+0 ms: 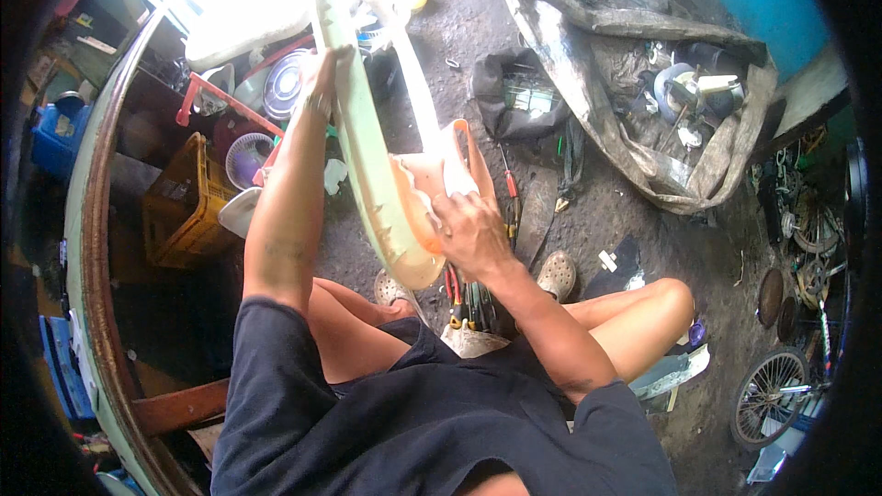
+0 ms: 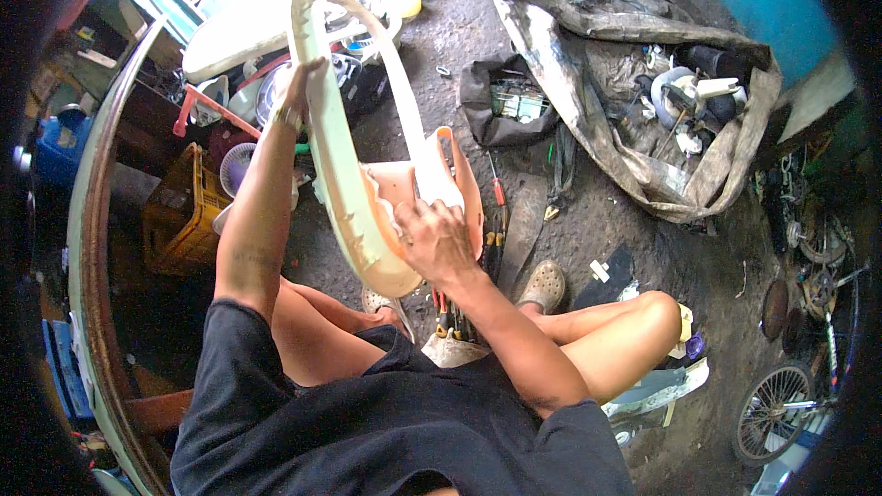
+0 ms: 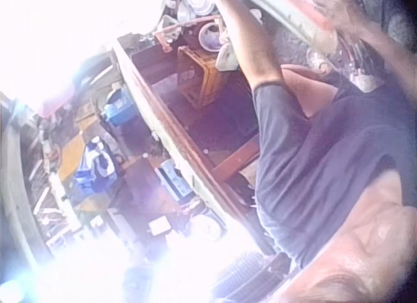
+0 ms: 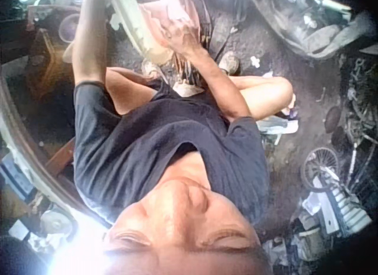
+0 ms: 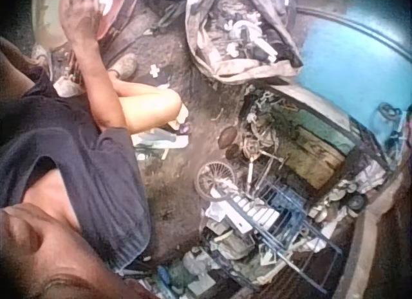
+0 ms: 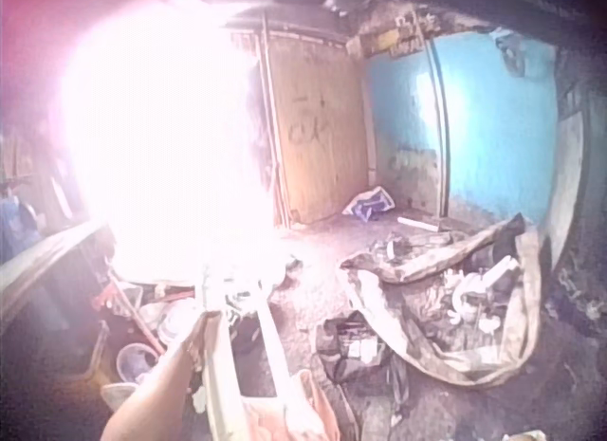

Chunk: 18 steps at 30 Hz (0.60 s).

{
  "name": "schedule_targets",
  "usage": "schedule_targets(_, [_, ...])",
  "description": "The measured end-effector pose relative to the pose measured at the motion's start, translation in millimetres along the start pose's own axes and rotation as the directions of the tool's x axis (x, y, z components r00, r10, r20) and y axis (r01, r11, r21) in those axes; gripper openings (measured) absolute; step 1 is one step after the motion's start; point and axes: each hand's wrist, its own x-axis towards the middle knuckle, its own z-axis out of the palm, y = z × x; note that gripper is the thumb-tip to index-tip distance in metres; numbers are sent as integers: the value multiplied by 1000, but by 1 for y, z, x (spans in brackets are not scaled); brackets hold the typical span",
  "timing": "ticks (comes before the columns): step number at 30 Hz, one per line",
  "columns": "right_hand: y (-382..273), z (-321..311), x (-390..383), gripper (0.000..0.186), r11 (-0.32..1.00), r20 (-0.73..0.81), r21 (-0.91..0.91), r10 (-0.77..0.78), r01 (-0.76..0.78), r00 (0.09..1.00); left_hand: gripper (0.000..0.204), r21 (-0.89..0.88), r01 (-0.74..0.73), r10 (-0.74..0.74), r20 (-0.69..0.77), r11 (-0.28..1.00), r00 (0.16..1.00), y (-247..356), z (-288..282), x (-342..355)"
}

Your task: The person sits on the floor and uses a knife to scrape and trim the edges of a large white plastic frame with an orange interior. They repeatedly turn the frame over and work on different sections, removing material from the edges.

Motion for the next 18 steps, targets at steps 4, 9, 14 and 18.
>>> schedule_targets(4, [26, -6, -7, 21, 992, 21, -56, 112, -111, 993, 30, 178, -133, 145, -57, 975, 988, -77, -5, -80])
schedule_targets(9, [0, -61, 10, 71, 984, 104, -180, 14, 4, 995, 21, -3, -57, 57, -35, 998, 998, -19, 15, -153])
schedule_targets(14, [-7, -74, 133, 88, 968, 456, -239, 35, 84, 890, 23, -75, -106, 105, -24, 992, 994, 27, 27, -143])
schedule_targets(18, [2, -25, 176, 56, 971, 442, -194, -39, 138, 896, 36, -137, -266, 262, -44, 954, 964, -12, -1, -92])
